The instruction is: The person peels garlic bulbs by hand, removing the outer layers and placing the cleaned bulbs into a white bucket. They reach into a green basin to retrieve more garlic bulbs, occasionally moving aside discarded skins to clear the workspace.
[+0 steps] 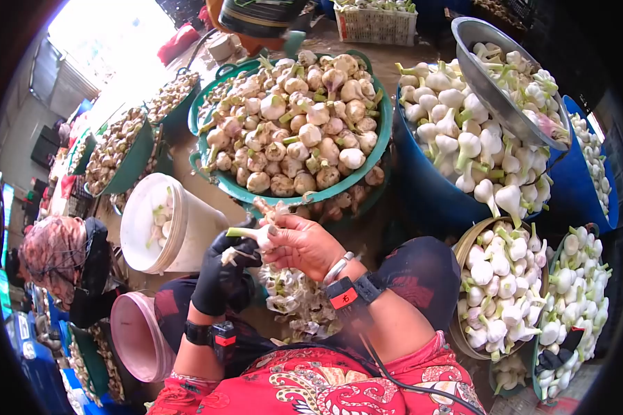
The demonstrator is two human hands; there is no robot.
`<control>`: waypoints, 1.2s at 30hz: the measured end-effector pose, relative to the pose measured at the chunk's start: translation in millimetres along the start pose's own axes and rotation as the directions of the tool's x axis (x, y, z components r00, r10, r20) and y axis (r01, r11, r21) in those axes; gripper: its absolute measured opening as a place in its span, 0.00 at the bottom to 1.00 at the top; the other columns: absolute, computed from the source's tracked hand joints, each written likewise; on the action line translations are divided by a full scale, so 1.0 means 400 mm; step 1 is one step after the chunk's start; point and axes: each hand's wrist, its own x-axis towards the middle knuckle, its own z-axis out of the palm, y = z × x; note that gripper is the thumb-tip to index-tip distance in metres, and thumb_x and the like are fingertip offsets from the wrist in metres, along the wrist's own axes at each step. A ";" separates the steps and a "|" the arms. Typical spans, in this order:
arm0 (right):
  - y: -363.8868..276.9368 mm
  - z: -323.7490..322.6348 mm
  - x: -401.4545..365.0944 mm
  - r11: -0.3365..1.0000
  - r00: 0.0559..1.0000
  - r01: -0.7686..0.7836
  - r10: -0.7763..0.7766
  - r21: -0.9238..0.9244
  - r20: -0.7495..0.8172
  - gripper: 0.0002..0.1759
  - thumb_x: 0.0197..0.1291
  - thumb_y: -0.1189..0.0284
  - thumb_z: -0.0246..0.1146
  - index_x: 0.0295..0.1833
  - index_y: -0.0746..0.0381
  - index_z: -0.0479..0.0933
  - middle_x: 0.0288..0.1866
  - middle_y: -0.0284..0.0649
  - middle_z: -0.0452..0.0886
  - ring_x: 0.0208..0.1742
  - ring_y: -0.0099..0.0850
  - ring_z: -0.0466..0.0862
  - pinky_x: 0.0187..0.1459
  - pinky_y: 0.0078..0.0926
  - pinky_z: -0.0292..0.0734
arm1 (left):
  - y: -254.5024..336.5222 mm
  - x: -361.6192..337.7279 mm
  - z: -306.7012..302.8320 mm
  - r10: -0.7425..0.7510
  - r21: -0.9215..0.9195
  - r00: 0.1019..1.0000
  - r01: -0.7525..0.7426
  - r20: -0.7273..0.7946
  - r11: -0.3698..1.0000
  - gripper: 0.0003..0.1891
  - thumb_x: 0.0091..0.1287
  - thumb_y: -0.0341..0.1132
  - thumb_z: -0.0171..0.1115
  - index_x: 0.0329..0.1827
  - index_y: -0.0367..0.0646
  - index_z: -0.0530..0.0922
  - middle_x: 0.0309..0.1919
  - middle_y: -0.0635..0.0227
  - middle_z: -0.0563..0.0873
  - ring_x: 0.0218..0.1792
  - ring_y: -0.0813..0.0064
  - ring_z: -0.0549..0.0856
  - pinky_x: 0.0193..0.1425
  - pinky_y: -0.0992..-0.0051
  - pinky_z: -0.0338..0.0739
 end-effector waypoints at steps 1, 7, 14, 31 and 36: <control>0.003 0.009 -0.002 1.000 1.000 -0.004 0.004 0.001 0.001 0.22 0.65 0.68 0.61 0.62 0.60 0.69 0.43 0.39 0.82 0.39 0.29 0.85 0.39 0.26 0.82 | 0.014 -0.004 0.028 0.086 -0.028 0.996 -0.086 -0.013 0.996 0.14 0.66 0.29 0.57 0.53 0.35 0.76 0.41 0.65 0.84 0.36 0.79 0.83 0.41 0.78 0.79; 0.049 0.022 0.016 0.636 0.768 0.442 -0.633 -0.633 -0.099 0.10 0.61 0.72 0.62 0.47 0.62 0.80 0.37 0.38 0.83 0.31 0.29 0.82 0.37 0.24 0.78 | 0.011 0.028 0.017 0.298 0.046 0.953 -0.295 -0.052 0.954 0.13 0.67 0.30 0.58 0.51 0.34 0.77 0.41 0.65 0.84 0.36 0.77 0.83 0.42 0.76 0.80; 0.014 0.019 -0.020 0.097 0.963 0.016 -0.270 -0.995 -0.011 0.27 0.44 0.69 0.71 0.53 0.63 0.77 0.33 0.48 0.82 0.33 0.37 0.83 0.41 0.27 0.79 | 0.034 0.040 -0.003 0.461 0.177 0.887 -0.450 -0.024 0.875 0.12 0.67 0.31 0.59 0.50 0.33 0.77 0.47 0.60 0.83 0.39 0.72 0.85 0.45 0.73 0.81; 0.023 0.039 0.005 0.877 0.891 0.369 -0.428 -0.307 -0.152 0.25 0.51 0.84 0.67 0.57 0.66 0.73 0.43 0.36 0.82 0.41 0.22 0.81 0.43 0.21 0.79 | 0.087 -0.004 0.069 0.186 0.038 0.979 -0.190 0.088 0.981 0.15 0.67 0.35 0.58 0.50 0.33 0.76 0.40 0.64 0.84 0.39 0.74 0.85 0.46 0.73 0.81; 0.026 0.045 -0.001 0.713 0.822 0.447 -0.566 -0.540 -0.066 0.28 0.49 0.85 0.68 0.59 0.66 0.72 0.44 0.33 0.80 0.43 0.20 0.81 0.48 0.20 0.78 | 0.093 -0.014 0.089 0.177 0.089 0.983 -0.181 0.056 0.979 0.15 0.67 0.37 0.59 0.48 0.34 0.77 0.38 0.66 0.84 0.35 0.78 0.84 0.43 0.76 0.80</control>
